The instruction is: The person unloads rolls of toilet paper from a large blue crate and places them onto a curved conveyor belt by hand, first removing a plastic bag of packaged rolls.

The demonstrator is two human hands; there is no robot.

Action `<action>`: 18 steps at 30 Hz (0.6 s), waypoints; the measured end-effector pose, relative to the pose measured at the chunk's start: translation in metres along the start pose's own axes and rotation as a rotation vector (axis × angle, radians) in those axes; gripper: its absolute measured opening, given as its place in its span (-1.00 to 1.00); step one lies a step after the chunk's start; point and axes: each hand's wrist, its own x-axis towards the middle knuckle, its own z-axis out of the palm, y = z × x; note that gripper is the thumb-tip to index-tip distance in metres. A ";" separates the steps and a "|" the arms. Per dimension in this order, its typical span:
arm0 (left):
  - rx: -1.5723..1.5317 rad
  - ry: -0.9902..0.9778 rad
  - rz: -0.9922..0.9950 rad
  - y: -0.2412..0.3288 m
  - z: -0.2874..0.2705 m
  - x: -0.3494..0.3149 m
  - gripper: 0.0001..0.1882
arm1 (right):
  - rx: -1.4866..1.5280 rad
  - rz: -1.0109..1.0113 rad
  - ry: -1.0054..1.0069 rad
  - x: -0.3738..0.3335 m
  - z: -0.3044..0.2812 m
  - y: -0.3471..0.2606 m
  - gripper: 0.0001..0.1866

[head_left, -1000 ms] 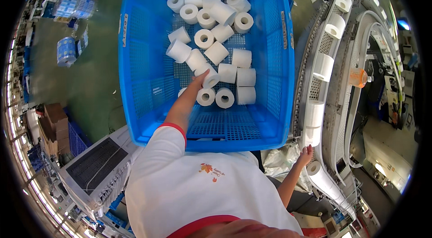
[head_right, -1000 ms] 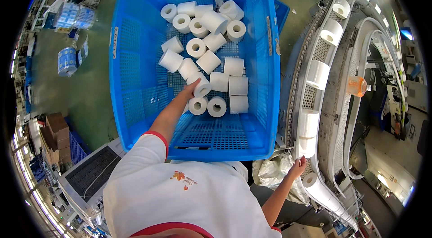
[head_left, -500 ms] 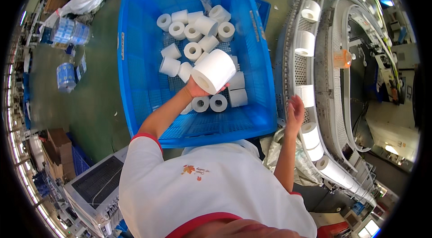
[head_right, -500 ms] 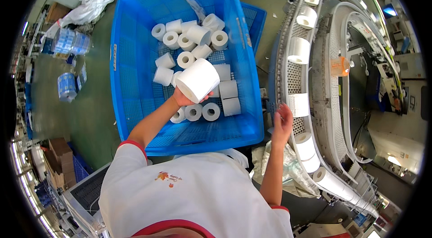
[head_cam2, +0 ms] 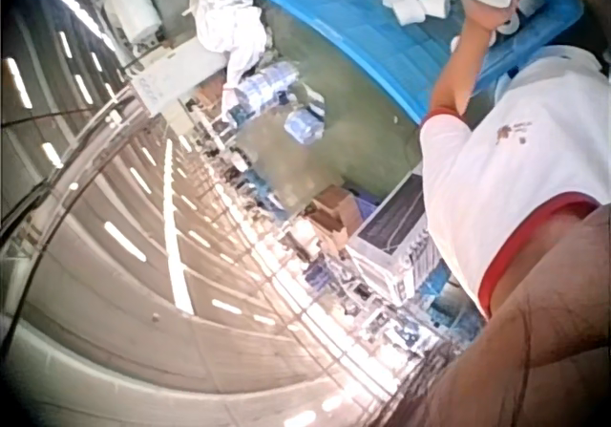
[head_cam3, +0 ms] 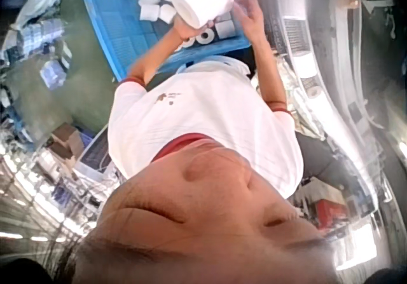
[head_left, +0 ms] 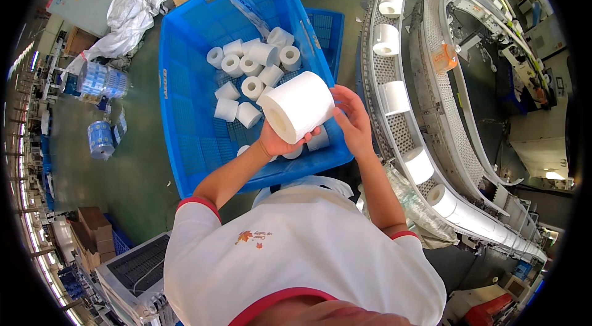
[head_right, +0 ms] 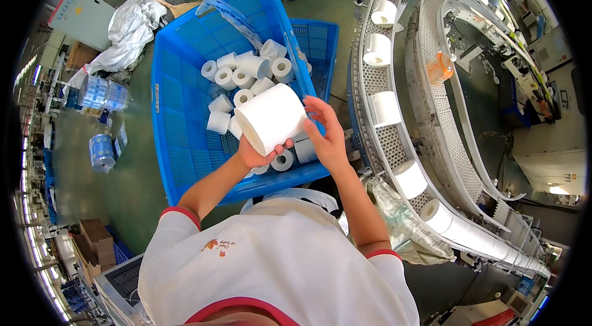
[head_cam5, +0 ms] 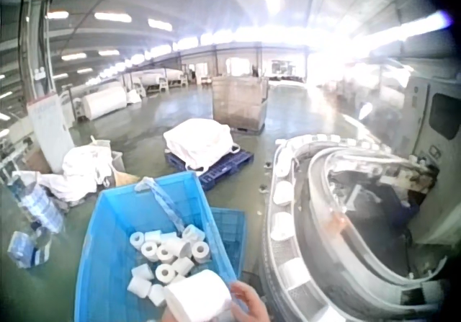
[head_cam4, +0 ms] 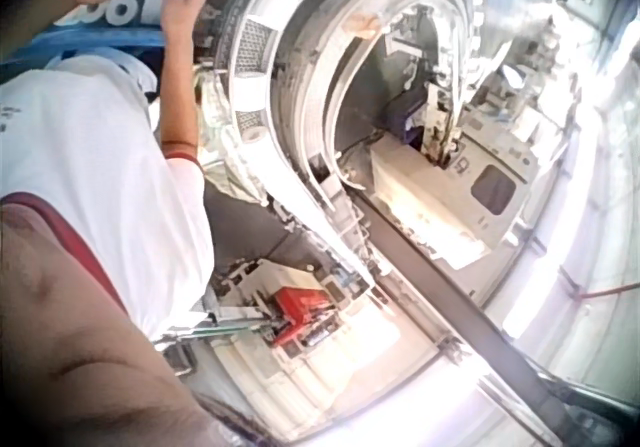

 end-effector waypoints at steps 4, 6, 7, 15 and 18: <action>0.259 0.178 0.239 -0.007 0.009 0.003 -0.24 | 0.030 0.022 0.109 -0.012 -0.012 0.012 -0.60; 0.440 0.331 0.422 0.000 0.012 -0.003 -0.27 | 0.046 0.037 0.134 -0.018 -0.022 0.018 -0.60; 0.526 0.414 0.528 0.008 0.016 -0.010 -0.29 | 0.054 0.043 0.136 -0.021 -0.027 0.021 -0.60; 0.574 0.984 0.632 0.127 -0.057 -0.125 -0.45 | 0.022 0.246 0.345 -0.061 -0.080 0.036 -0.62; 0.613 1.196 0.559 0.137 -0.092 -0.163 -0.47 | 0.028 0.345 0.420 -0.074 -0.086 0.035 -0.62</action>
